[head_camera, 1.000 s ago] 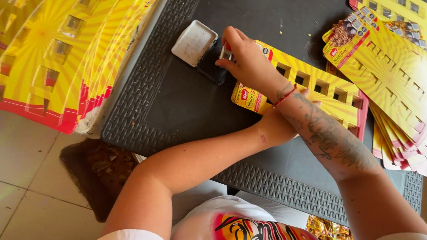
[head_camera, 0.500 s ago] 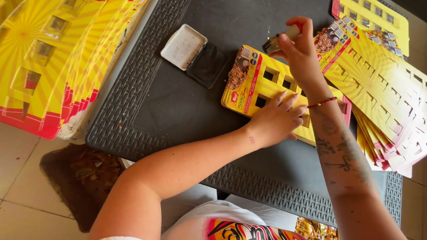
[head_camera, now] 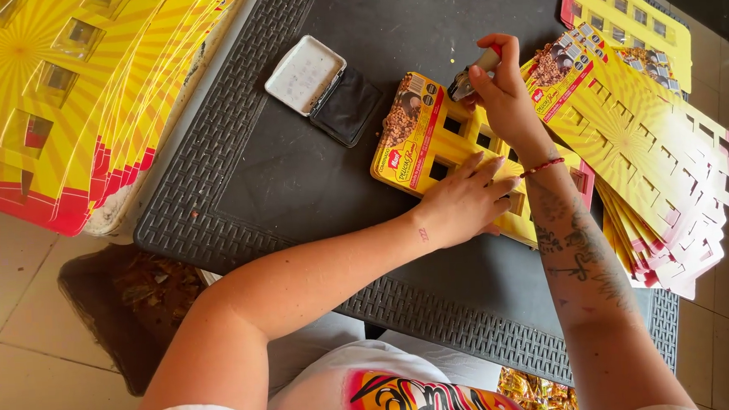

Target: The person picks up flat cardboard sheets from a stack and uses a handheld ink stamp to apply a mark to each one before setting it back down.

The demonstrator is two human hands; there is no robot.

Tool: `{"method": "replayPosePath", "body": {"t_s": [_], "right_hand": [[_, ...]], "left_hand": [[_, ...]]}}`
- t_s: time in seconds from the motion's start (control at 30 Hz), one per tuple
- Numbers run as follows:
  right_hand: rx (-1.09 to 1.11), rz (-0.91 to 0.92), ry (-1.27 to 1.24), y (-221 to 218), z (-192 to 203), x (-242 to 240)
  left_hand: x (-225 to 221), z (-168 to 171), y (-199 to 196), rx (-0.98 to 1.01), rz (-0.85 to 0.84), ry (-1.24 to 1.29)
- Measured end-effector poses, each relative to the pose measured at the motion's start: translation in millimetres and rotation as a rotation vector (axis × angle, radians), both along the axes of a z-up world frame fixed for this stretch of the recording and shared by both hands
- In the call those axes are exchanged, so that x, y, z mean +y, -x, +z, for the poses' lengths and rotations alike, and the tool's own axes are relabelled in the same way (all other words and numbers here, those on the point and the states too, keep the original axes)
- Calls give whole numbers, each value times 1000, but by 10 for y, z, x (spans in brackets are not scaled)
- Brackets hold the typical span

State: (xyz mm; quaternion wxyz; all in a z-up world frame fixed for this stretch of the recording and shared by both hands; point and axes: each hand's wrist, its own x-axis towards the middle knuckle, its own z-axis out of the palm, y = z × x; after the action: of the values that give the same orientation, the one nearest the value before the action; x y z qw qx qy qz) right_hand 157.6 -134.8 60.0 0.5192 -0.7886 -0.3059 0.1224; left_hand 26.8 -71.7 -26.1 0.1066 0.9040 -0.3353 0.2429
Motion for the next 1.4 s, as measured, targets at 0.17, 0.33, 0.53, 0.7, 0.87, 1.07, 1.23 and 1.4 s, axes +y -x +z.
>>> {"method": "replayPosePath", "body": {"t_s": [0.17,0.33,0.53,0.7,0.87,1.07,1.23,1.4], "right_hand": [[-308,61,208,186,86,110],[-537,120,318,323,70,119],[-611,64,310,340,-10,64],[-627,40,288,326,-60,35],[-645,56,356,330,-16,85],[-626,39,236,317,-88,36],[-630,32,276,326,-61,45],[-620,29,232,323,-75,41]], "left_hand": [[14,20,4,-3,-5,23],[27,68,25,-7,5,59],[-5,9,7,-36,-6,115],[5,32,27,-46,21,94],[6,50,26,-46,19,76],[-2,6,23,-75,19,134],[-13,14,21,-57,10,129],[5,26,21,-55,7,94]]}}
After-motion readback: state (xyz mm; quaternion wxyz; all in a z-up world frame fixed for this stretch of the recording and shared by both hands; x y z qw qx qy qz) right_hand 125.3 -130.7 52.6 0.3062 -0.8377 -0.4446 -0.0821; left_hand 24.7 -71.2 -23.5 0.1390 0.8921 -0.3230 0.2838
